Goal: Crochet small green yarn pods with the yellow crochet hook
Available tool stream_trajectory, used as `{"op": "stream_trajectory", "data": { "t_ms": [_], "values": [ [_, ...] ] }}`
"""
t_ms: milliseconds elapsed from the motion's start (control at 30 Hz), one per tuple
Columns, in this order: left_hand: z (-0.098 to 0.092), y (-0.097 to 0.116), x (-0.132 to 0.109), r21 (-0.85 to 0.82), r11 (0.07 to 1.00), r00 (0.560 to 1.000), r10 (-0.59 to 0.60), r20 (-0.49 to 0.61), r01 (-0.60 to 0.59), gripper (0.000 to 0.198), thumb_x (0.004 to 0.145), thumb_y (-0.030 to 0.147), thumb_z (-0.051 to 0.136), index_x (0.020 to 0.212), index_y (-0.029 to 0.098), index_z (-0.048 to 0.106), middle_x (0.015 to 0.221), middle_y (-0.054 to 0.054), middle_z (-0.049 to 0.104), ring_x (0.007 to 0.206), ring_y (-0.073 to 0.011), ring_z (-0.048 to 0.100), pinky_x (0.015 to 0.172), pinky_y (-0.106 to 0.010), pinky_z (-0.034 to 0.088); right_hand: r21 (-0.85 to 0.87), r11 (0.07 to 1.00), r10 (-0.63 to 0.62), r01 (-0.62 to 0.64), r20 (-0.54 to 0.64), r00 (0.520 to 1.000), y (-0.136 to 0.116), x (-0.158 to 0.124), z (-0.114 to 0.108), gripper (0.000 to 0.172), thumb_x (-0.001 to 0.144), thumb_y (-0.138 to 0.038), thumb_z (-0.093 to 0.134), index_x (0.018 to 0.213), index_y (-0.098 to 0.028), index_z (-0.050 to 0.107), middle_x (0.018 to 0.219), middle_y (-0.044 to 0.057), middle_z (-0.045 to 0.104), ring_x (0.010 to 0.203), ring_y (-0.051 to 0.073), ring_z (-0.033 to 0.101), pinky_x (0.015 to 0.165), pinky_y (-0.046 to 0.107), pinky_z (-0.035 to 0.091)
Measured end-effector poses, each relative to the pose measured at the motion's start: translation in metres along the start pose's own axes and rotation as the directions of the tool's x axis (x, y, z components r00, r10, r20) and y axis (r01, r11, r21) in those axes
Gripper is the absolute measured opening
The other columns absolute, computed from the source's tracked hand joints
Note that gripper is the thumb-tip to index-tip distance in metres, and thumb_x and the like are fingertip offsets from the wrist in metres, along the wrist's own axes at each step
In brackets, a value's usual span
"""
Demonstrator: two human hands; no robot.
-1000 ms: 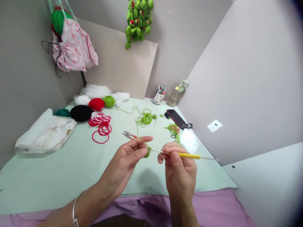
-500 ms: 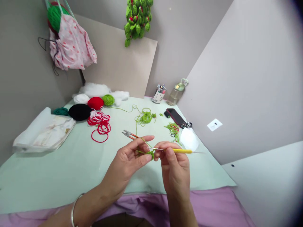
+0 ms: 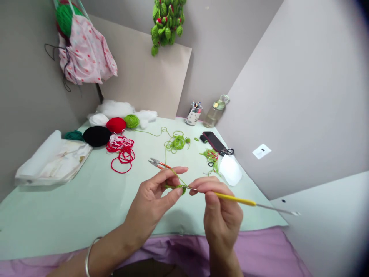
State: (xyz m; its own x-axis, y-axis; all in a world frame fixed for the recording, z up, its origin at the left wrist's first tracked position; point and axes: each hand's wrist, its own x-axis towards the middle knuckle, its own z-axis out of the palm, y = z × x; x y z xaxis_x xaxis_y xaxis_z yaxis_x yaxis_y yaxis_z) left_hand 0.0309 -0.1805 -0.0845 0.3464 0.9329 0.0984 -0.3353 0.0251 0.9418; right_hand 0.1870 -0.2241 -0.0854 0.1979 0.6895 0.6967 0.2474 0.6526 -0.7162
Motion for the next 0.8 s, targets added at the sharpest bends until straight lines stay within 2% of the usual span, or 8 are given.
{"op": "stream_trajectory", "data": {
  "t_ms": [100,233,300,433,533,633,700,800],
  "values": [
    [0.000,-0.001,-0.001,0.090,0.993,0.996,0.083,-0.028,-0.080,0.032,0.089,0.021,0.080,0.116,0.036,0.085,0.091,0.001,0.065,0.091,-0.0157,0.061,0.094,-0.029,0.051,-0.154,0.979,-0.122,0.132,0.077,0.990,-0.002,-0.004,-0.001,0.023,0.106,-0.011,0.053,0.111,-0.022,0.073,0.101,0.005,0.076,0.095,0.017,0.071,0.082,0.030,0.058],
    [0.000,-0.003,-0.002,0.115,0.986,0.991,0.128,-0.043,-0.122,0.031,0.089,0.021,0.080,0.116,0.036,0.085,0.096,-0.001,0.069,0.100,-0.0180,0.063,0.101,-0.031,0.050,-0.218,0.945,-0.223,0.245,0.119,0.968,0.001,-0.008,0.000,0.025,0.104,-0.009,0.055,0.115,-0.021,0.073,0.108,0.007,0.076,0.100,0.018,0.072,0.085,0.031,0.059],
    [0.001,-0.003,-0.001,0.058,0.996,0.996,0.075,-0.051,-0.072,0.029,0.087,0.023,0.084,0.114,0.035,0.085,0.093,0.000,0.069,0.098,-0.0178,0.063,0.100,-0.032,0.051,-0.219,0.942,-0.238,0.256,0.106,0.965,0.003,-0.008,0.001,0.026,0.104,-0.008,0.056,0.116,-0.022,0.074,0.109,0.007,0.076,0.099,0.018,0.072,0.083,0.031,0.060],
    [0.003,-0.001,0.002,-0.186,0.973,0.990,-0.140,0.014,0.140,0.038,0.081,0.031,0.091,0.118,0.034,0.085,0.086,0.002,0.065,0.089,-0.0150,0.061,0.091,-0.029,0.052,-0.201,0.961,-0.188,0.192,0.039,0.981,0.005,-0.006,0.003,0.026,0.103,-0.008,0.057,0.114,-0.023,0.075,0.102,0.006,0.077,0.096,0.019,0.073,0.080,0.032,0.061],
    [0.006,0.000,0.002,-0.284,0.937,0.979,-0.198,0.038,0.201,0.042,0.078,0.030,0.094,0.119,0.032,0.084,0.088,0.001,0.064,0.091,-0.0146,0.060,0.092,-0.029,0.051,-0.214,0.968,-0.133,0.127,-0.011,0.991,0.008,-0.008,0.004,0.026,0.104,-0.010,0.056,0.111,-0.025,0.076,0.095,0.004,0.076,0.090,0.019,0.074,0.075,0.033,0.063],
    [0.009,0.000,0.002,-0.312,0.930,0.981,-0.191,0.037,0.193,0.046,0.079,0.029,0.094,0.123,0.033,0.083,0.087,0.002,0.064,0.088,-0.0135,0.058,0.090,-0.027,0.049,-0.414,0.882,-0.233,0.224,0.028,0.972,0.014,-0.016,0.006,0.032,0.100,-0.010,0.064,0.120,-0.031,0.078,0.099,0.005,0.075,0.089,0.021,0.074,0.072,0.034,0.064],
    [0.009,0.000,0.002,-0.356,0.898,0.966,-0.247,0.078,0.259,0.046,0.079,0.031,0.093,0.124,0.031,0.083,0.087,0.002,0.064,0.088,-0.0134,0.057,0.089,-0.027,0.048,-0.513,0.804,-0.316,0.302,0.063,0.947,0.016,-0.020,0.007,0.039,0.097,-0.010,0.069,0.124,-0.036,0.079,0.101,0.005,0.074,0.089,0.022,0.075,0.072,0.035,0.064],
    [0.006,0.002,0.004,-0.417,0.838,0.936,-0.322,0.145,0.352,0.041,0.080,0.033,0.091,0.120,0.025,0.084,0.089,-0.001,0.064,0.091,-0.0153,0.056,0.092,-0.028,0.046,-0.386,0.899,-0.229,0.208,-0.008,0.973,0.014,-0.019,0.007,0.036,0.100,-0.011,0.064,0.123,-0.035,0.079,0.096,0.004,0.075,0.086,0.021,0.074,0.070,0.036,0.064]
  ]
}}
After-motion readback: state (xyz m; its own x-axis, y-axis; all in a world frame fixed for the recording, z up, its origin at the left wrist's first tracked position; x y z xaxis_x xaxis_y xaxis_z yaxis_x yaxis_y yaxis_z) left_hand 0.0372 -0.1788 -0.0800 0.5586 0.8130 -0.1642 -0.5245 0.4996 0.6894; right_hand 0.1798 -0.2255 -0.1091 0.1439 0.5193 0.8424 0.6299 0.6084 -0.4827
